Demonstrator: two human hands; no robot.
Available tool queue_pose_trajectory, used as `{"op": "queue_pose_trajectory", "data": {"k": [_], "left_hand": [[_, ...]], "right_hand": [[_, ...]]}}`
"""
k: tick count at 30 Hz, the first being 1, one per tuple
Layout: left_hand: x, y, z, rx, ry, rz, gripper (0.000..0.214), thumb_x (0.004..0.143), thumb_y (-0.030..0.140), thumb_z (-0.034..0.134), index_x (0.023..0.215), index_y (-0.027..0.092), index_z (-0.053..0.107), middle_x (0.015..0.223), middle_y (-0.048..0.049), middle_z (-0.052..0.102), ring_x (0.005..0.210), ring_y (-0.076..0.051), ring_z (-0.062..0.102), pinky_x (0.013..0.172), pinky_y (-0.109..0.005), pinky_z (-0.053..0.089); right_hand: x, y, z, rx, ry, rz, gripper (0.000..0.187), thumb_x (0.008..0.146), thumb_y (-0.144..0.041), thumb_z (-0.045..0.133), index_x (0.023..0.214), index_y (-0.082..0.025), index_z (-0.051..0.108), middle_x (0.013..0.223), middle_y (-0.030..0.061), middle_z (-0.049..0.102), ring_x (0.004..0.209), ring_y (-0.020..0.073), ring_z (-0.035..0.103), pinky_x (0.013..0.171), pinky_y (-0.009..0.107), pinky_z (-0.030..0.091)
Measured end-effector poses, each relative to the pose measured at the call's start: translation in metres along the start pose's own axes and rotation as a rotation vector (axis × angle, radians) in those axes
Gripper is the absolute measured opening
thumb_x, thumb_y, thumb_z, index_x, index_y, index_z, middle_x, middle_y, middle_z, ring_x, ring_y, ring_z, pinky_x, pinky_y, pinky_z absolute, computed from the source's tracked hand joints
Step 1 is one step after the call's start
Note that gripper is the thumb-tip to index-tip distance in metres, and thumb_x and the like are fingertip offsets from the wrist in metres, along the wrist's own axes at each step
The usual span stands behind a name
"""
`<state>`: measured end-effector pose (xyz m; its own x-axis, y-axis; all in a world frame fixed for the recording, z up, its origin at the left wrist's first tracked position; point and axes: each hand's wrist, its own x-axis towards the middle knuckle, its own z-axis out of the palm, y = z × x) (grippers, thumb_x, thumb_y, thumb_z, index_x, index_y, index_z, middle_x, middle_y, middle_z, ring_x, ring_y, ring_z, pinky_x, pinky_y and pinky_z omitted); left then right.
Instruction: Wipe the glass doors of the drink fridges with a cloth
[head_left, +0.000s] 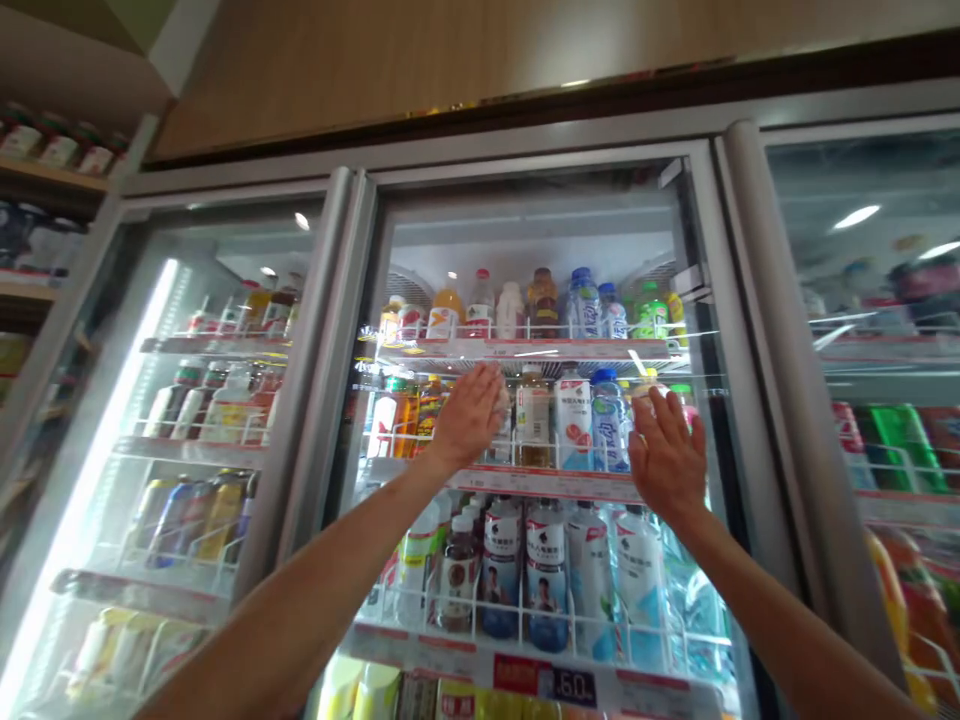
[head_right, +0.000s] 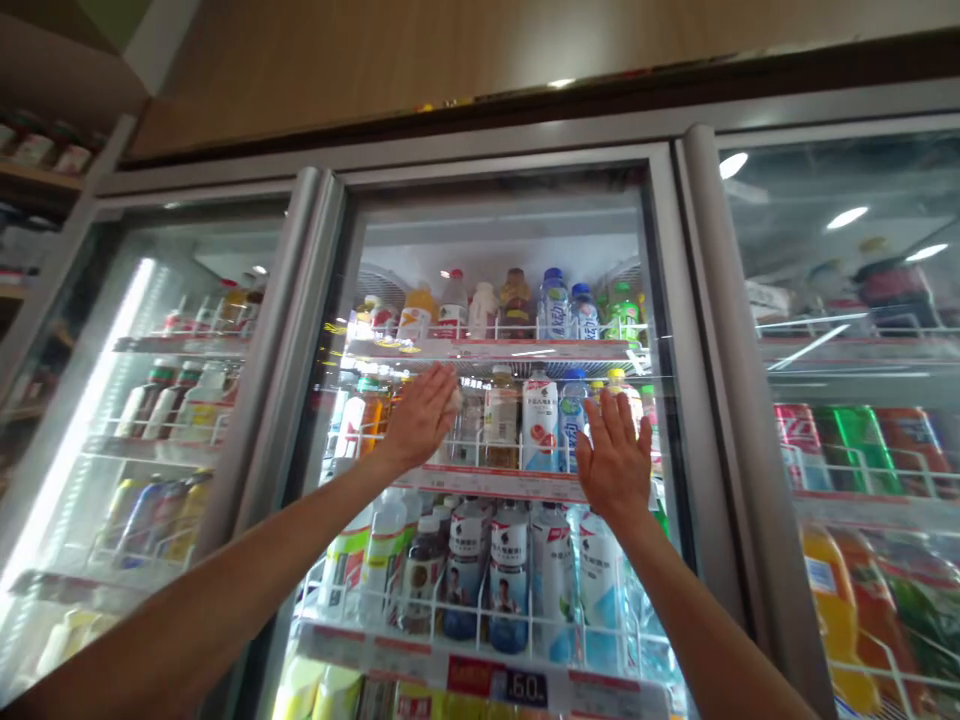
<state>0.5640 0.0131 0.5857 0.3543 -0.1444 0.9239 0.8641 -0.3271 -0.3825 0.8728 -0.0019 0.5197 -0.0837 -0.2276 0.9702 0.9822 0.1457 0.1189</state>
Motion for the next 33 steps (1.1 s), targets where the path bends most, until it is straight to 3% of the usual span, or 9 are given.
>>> {"op": "queue_pose_trajectory", "data": {"k": [2,6,12,16,18,24,29,31,33], "left_hand": [[0.001,-0.004,-0.003,-0.003,-0.005,-0.007,0.045,0.085,0.027,0.036,0.128,0.014,0.044,0.138,-0.01,0.042,0.133,-0.021,0.029,0.11,-0.042,0.028],[-0.009,-0.018,-0.008,0.057,0.171,-0.357,0.051,0.085,0.028,0.035,0.131,0.007,0.038,0.142,-0.0169,0.034,0.136,-0.027,0.021,0.11,-0.05,0.024],[-0.047,-0.007,-0.014,-0.013,-0.039,0.067,0.047,0.087,0.026,0.036,0.132,0.015,0.04,0.14,-0.0093,0.041,0.136,-0.02,0.022,0.111,-0.041,0.026],[-0.069,-0.047,-0.028,0.078,0.104,-0.281,0.05,0.087,0.027,0.035,0.135,0.012,0.035,0.141,-0.0138,0.037,0.136,-0.024,0.023,0.109,-0.046,0.027],[-0.082,-0.046,-0.03,0.121,0.165,-0.363,0.053,0.087,0.026,0.035,0.137,0.012,0.03,0.142,-0.0149,0.034,0.136,-0.025,0.02,0.109,-0.048,0.028],[-0.114,-0.001,-0.03,0.015,-0.093,0.298,0.058,0.086,0.023,0.036,0.142,0.016,0.021,0.14,-0.0098,0.039,0.136,-0.02,0.023,0.107,-0.04,0.032],[-0.116,-0.026,-0.036,0.154,0.184,-0.25,0.061,0.088,0.022,0.038,0.143,0.015,0.014,0.142,-0.0158,0.034,0.137,-0.024,0.017,0.107,-0.048,0.031],[-0.12,-0.014,-0.034,0.138,0.154,-0.228,0.061,0.088,0.023,0.038,0.143,0.015,0.013,0.144,-0.015,0.032,0.137,-0.025,0.015,0.107,-0.048,0.031],[-0.128,0.004,-0.031,0.058,0.018,0.024,0.06,0.087,0.024,0.037,0.143,0.016,0.015,0.143,-0.0119,0.035,0.137,-0.023,0.018,0.107,-0.044,0.032]], "right_hand": [[-0.001,0.001,0.0,-0.003,-0.01,0.001,0.051,0.088,-0.028,0.038,0.138,-0.023,0.033,0.143,0.0076,0.036,0.135,0.0224,0.027,0.109,0.046,0.019],[0.0,0.001,-0.001,-0.02,-0.019,-0.016,0.05,0.087,-0.027,0.04,0.136,-0.021,0.036,0.143,0.0083,0.036,0.135,0.022,0.025,0.109,0.045,0.019],[0.0,0.002,-0.004,-0.055,-0.023,-0.011,0.046,0.088,-0.027,0.037,0.132,-0.017,0.043,0.14,0.0112,0.041,0.134,0.0227,0.028,0.108,0.045,0.022],[-0.001,-0.003,-0.002,-0.054,-0.054,0.033,0.049,0.087,-0.027,0.037,0.135,-0.019,0.038,0.142,0.0108,0.037,0.134,0.0241,0.027,0.107,0.048,0.021],[-0.005,-0.01,-0.001,-0.049,-0.049,0.076,0.051,0.087,-0.029,0.036,0.137,-0.019,0.035,0.143,0.0118,0.036,0.134,0.0262,0.027,0.106,0.05,0.021],[-0.025,-0.032,-0.001,0.0,0.0,0.027,0.05,0.088,-0.03,0.034,0.137,-0.023,0.036,0.144,0.009,0.035,0.135,0.0271,0.025,0.107,0.051,0.017],[-0.03,-0.034,-0.004,0.008,-0.035,-0.019,0.051,0.087,-0.032,0.037,0.137,-0.023,0.035,0.143,0.0081,0.036,0.136,0.0256,0.024,0.108,0.049,0.016],[-0.031,-0.033,-0.004,0.015,-0.041,-0.016,0.052,0.087,-0.033,0.038,0.137,-0.023,0.035,0.143,0.0083,0.036,0.136,0.0255,0.024,0.108,0.049,0.016],[-0.031,-0.032,-0.004,0.013,-0.045,-0.007,0.051,0.087,-0.032,0.038,0.137,-0.022,0.035,0.143,0.0085,0.036,0.136,0.0251,0.024,0.108,0.048,0.016]]}}
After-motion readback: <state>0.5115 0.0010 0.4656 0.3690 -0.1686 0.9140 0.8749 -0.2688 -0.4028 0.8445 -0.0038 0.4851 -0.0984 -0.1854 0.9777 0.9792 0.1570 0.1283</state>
